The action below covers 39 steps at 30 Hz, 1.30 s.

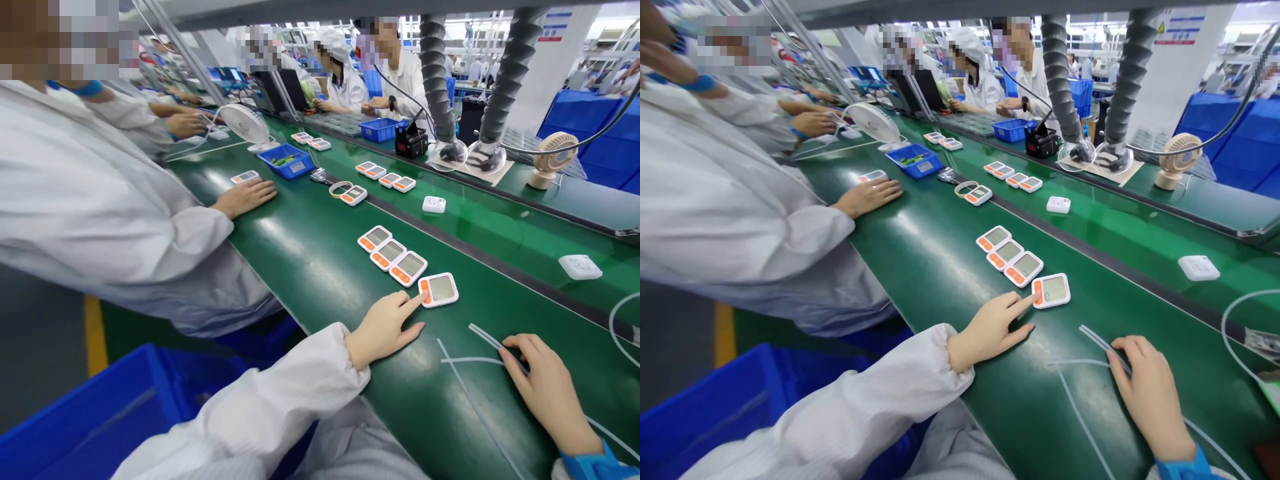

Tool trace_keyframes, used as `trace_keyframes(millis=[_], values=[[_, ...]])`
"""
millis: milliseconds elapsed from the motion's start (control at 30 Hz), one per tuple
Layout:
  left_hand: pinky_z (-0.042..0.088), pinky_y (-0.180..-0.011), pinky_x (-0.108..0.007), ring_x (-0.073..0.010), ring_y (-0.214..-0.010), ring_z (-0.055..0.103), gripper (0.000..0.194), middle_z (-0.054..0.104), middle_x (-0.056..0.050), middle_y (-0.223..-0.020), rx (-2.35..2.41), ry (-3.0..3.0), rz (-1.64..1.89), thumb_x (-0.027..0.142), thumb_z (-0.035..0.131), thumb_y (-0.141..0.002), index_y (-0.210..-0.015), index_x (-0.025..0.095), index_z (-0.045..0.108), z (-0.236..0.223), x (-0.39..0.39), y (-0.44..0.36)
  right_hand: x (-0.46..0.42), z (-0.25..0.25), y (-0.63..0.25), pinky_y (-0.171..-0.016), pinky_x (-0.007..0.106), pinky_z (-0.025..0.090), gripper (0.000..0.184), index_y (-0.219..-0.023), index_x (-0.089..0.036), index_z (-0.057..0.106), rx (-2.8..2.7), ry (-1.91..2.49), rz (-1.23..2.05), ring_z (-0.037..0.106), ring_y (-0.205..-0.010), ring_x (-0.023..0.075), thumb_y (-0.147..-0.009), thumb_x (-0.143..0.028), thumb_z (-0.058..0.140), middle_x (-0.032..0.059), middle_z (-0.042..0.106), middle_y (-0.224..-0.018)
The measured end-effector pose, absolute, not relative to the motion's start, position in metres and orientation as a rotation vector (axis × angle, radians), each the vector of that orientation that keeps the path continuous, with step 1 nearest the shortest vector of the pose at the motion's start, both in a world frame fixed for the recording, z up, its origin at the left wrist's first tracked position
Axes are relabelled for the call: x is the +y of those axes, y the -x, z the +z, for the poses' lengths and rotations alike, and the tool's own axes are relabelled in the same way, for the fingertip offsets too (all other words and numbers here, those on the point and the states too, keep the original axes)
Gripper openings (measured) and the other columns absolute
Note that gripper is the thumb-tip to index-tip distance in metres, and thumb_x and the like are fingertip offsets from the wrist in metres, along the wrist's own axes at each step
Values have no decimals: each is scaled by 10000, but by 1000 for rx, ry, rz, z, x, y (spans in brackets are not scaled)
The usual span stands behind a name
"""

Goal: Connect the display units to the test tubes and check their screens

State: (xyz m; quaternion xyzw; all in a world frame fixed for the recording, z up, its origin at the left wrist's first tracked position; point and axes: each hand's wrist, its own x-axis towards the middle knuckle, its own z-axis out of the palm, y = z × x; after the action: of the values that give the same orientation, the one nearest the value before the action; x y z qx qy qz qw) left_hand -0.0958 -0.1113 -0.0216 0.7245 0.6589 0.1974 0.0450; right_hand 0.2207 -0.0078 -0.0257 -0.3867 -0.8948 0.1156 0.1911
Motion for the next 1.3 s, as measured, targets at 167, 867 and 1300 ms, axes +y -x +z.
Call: trace_keyframes(millis=[167,867,1300], values=[[499,-736,-363,-236,-827,613,603,607,-75,-942,2106,-2148,515,460,544,-929,-1464,202,441,-18,-104,91,-8,-26,-221,-699,352,470,499,-995,-215,663,-2518,1089,326,621,-814,234,-1054,-582,331,81,647,-985],[442,-630,-288,-162,-660,616,466,636,8,-730,2222,-1842,730,380,474,-944,-1383,229,510,-19,-100,93,-7,-28,-222,-705,356,477,481,-991,-215,663,-2515,1093,320,622,-818,235,-1049,-573,347,81,650,-990],[396,-596,-298,-213,-719,649,547,654,-17,-753,2465,-1673,481,452,503,-935,-1436,233,493,-18,-106,112,-7,-29,-224,-695,354,463,499,-982,-233,652,-2509,1118,358,616,-819,241,-1038,-618,340,69,654,-992]])
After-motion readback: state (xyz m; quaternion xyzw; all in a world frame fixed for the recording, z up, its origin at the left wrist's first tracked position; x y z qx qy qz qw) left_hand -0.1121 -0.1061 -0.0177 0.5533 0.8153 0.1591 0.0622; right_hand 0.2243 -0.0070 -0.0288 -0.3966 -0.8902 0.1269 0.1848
